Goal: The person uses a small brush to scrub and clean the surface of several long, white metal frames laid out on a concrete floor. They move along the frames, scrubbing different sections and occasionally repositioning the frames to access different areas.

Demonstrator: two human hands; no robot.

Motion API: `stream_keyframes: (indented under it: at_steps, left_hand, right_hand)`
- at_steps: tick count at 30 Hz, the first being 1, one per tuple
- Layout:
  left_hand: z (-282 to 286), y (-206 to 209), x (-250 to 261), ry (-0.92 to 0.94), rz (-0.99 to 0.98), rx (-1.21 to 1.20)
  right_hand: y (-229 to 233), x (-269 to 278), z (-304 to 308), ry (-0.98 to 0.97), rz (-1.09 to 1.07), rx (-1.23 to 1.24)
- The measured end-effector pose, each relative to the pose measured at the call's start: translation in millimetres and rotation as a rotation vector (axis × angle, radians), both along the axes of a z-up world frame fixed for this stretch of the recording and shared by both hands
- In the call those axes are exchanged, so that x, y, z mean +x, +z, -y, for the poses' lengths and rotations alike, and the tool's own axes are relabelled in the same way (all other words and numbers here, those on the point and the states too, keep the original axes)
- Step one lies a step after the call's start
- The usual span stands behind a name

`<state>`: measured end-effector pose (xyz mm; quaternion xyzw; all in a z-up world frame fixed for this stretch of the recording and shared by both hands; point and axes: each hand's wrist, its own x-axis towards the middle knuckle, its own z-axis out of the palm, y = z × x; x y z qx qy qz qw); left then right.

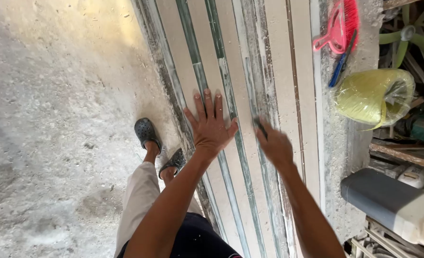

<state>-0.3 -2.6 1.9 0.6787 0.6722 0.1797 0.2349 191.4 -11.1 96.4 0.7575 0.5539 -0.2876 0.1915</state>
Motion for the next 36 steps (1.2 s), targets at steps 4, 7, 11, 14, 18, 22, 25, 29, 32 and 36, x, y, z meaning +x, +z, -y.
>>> stream_keyframes:
  at_steps: [4, 7, 11, 14, 18, 22, 25, 29, 32, 36]
  left_hand:
    - [-4.8, -0.8, 2.0, 0.011, -0.013, 0.003]
    - [-5.4, -1.1, 2.2, -0.001, -0.021, -0.049]
    - [-5.1, -1.1, 1.5, -0.002, 0.012, -0.095]
    - [-3.8, -1.8, 1.3, -0.037, -0.022, -0.058]
    - [-52.5, -10.3, -34.7, -0.062, -0.081, 0.125]
    - [-175.5, 18.3, -87.3, -0.056, -0.095, -0.167]
    - [-199.8, -5.6, -78.4, -0.021, -0.072, -0.008]
    - [-196.1, -0.4, -82.2, -0.031, -0.044, -0.029]
    - [-205.0, 7.0, -88.3, -0.058, -0.014, 0.012]
    - [-205.7, 2.6, -82.4, -0.039, -0.027, -0.027]
  right_hand:
    - [-18.8, 46.7, 122.4, -0.082, -0.040, 0.039]
    - [-29.6, 31.7, 57.9, 0.039, 0.020, 0.001]
    - [-23.3, -28.1, -105.3, 0.027, -0.066, 0.043]
    - [-23.9, -36.1, -135.1, 0.033, -0.196, 0.188]
    - [-9.6, -0.9, -11.3, -0.039, -0.056, 0.063]
    - [-19.1, 35.7, 86.3, -0.175, -0.036, 0.005]
    - [-36.5, 12.2, -8.9, -0.020, -0.073, 0.074]
    - [-29.9, -33.3, -165.1, -0.093, -0.126, 0.084]
    - [-33.6, -32.1, -166.8, 0.004, -0.204, 0.203]
    - [-25.5, 13.0, -6.2, -0.097, -0.088, 0.079]
